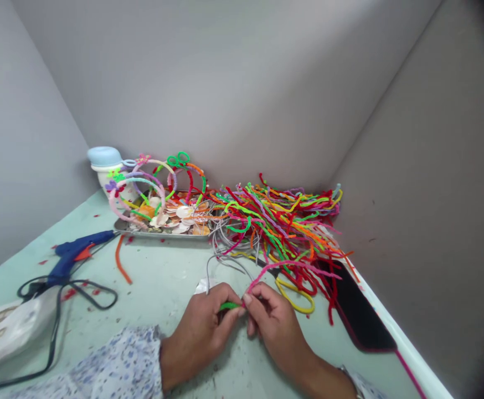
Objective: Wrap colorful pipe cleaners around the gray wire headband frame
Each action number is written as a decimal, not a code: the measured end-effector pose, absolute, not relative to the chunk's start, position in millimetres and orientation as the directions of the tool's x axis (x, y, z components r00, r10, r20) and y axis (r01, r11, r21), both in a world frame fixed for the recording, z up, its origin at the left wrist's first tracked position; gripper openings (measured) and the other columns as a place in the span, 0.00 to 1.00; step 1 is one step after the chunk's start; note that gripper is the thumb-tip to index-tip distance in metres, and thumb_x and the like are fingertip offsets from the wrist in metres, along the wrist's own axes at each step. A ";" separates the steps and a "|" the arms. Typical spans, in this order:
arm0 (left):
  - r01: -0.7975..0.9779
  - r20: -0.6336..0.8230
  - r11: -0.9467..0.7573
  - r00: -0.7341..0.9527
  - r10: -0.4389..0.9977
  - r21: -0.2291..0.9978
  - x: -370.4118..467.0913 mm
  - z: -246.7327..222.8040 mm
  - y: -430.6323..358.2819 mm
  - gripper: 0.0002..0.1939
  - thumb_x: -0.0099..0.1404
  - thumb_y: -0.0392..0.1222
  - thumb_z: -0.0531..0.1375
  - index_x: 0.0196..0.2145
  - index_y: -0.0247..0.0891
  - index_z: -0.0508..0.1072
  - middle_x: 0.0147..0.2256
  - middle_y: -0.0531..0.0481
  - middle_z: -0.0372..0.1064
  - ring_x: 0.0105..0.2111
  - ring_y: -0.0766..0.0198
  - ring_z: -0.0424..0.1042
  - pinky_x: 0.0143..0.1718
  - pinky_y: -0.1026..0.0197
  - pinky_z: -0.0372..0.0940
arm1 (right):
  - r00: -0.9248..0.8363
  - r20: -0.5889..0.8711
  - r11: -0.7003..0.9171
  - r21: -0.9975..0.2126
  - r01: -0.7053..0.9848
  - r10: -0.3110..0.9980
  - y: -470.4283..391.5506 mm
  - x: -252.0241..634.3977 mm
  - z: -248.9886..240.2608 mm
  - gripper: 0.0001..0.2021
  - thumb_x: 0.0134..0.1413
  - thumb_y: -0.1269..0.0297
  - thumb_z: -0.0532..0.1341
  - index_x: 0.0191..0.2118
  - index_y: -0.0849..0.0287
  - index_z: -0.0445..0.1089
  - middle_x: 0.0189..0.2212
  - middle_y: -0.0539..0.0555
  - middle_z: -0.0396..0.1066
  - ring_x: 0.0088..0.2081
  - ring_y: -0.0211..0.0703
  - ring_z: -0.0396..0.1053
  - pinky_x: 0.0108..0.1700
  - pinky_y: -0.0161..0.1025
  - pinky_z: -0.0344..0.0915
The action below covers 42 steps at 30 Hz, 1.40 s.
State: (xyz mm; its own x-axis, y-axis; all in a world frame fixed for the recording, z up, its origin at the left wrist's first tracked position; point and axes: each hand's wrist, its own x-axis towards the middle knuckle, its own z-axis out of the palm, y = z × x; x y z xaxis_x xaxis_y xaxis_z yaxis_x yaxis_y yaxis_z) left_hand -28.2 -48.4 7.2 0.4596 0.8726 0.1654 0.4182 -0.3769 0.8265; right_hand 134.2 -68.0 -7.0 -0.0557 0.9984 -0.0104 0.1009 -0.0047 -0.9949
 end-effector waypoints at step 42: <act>0.407 0.171 -0.322 0.365 0.915 0.855 -28.5 10.4 -45.2 0.11 0.68 0.45 0.52 0.33 0.38 0.68 0.26 0.53 0.65 0.26 0.65 0.63 0.27 0.65 0.56 | -0.079 0.371 0.373 -0.849 0.374 0.925 -63.7 139.5 -7.9 0.05 0.58 0.70 0.59 0.38 0.55 0.70 0.34 0.51 0.68 0.34 0.39 0.68 0.33 0.34 0.65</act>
State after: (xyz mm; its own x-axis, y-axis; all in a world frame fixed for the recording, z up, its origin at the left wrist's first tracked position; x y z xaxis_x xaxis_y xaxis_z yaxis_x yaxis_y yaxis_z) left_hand -28.5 -45.2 10.4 0.3655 0.9150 0.1711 0.4069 -0.3224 0.8547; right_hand 139.5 -63.7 -7.9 -0.0794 0.9252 0.3710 0.3745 0.3726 -0.8491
